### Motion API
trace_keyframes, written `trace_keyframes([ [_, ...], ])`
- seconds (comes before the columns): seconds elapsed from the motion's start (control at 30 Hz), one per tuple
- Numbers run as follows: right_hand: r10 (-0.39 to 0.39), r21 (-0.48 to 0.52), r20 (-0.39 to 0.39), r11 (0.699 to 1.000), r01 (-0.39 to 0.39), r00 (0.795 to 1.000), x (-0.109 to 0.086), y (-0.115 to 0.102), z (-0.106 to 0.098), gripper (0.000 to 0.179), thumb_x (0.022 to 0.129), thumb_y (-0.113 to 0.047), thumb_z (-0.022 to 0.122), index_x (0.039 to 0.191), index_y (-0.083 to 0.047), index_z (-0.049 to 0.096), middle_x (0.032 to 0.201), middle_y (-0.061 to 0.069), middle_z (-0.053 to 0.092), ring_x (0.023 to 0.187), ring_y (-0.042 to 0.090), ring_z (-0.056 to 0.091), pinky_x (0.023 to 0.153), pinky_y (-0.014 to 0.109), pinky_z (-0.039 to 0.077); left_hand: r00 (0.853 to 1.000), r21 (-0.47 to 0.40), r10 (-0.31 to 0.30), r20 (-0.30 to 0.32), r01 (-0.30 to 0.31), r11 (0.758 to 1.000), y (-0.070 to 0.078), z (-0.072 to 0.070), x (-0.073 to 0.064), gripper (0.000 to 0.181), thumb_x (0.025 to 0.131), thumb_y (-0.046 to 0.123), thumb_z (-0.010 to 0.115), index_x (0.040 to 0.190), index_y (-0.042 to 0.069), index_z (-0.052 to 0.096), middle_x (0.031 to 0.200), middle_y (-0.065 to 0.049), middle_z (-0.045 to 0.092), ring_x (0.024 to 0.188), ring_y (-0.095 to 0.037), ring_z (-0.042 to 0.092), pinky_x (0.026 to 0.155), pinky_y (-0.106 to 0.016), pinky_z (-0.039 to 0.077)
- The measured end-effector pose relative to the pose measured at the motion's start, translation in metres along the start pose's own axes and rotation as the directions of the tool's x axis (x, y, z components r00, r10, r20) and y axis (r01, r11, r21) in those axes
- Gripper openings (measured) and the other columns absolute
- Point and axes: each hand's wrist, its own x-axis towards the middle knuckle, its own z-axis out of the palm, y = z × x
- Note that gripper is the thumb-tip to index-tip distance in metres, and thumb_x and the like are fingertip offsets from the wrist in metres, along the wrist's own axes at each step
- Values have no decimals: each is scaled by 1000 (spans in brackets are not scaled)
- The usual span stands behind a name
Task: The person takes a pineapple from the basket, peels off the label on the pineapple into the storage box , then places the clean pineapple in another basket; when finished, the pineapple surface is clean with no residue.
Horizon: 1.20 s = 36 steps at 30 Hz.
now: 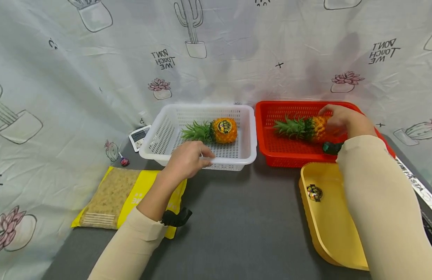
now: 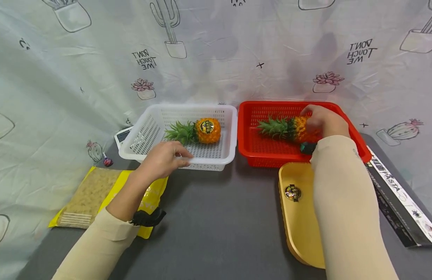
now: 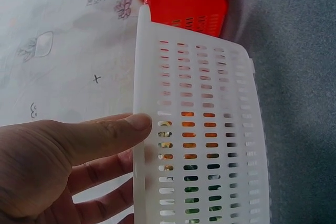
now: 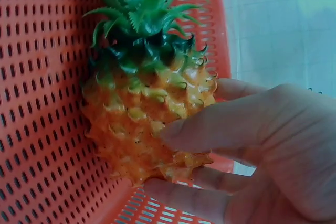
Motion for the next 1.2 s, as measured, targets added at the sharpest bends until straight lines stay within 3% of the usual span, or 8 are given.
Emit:
trace_keyframes([
  [0.17, -29, -34, -47, 999, 27, 998, -8, 2, -1, 67, 98, -18, 59, 157, -1, 31, 152, 37, 30, 118, 52, 49, 95, 63, 49, 1000, 12, 2, -2, -2, 1000, 1, 2, 3, 21, 92, 22, 79, 112, 17, 82, 108, -1, 78, 104, -23, 68, 92, -42, 53],
  [0.33, -2, 17, -53, 1000, 3, 999, -11, 5, 0, 87, 101, -39, 61, 164, -3, 14, 161, 39, 14, 133, 59, 32, 102, 72, 40, 1000, -26, -25, 13, 25, 999, 2, 8, 2, 21, 92, 23, 79, 113, 18, 82, 110, -1, 78, 105, -23, 67, 93, -42, 53],
  [0.43, 12, -12, -75, 1000, -13, 997, -13, 3, -3, 95, 100, -45, 61, 165, -3, 7, 162, 40, 10, 136, 62, 27, 104, 75, 36, 999, -42, -31, 10, 31, 999, 2, 9, 1, 22, 93, 22, 79, 114, 19, 82, 113, -1, 78, 108, -23, 67, 93, -42, 53],
  [0.6, 14, -17, -142, 1000, -17, 990, -18, -9, -8, 100, 99, -48, 61, 166, -6, 1, 166, 37, 2, 143, 64, 15, 111, 78, 22, 999, -48, -22, -46, 20, 999, 1, 6, 0, 21, 92, 21, 79, 113, 18, 82, 112, -2, 77, 109, -25, 67, 94, -44, 53],
  [0.87, -47, -13, -259, 999, 46, 965, -39, -37, 4, 87, 102, -39, 57, 166, -6, 9, 168, 34, 5, 146, 63, 15, 112, 77, 20, 997, -54, -68, -39, 66, 996, 0, 7, -6, 24, 91, 23, 81, 115, 21, 82, 118, -3, 76, 114, -26, 67, 94, -44, 55],
  [1.03, -84, 44, -268, 994, 99, 960, -50, -60, 17, 86, 103, -42, 56, 167, -9, 9, 170, 29, 5, 150, 59, 14, 113, 77, 22, 994, -30, -91, -53, 89, 996, -1, 3, -8, 24, 91, 24, 81, 114, 21, 82, 118, -3, 76, 114, -26, 67, 93, -45, 55],
  [1.2, -97, 63, -279, 991, 119, 955, -61, -79, 27, 81, 102, -44, 57, 165, -8, 20, 166, 33, 20, 145, 58, 26, 110, 74, 29, 997, -9, -67, -43, 67, 998, -1, 5, -6, 25, 91, 24, 80, 116, 21, 81, 119, -3, 76, 114, -26, 67, 95, -45, 54],
])
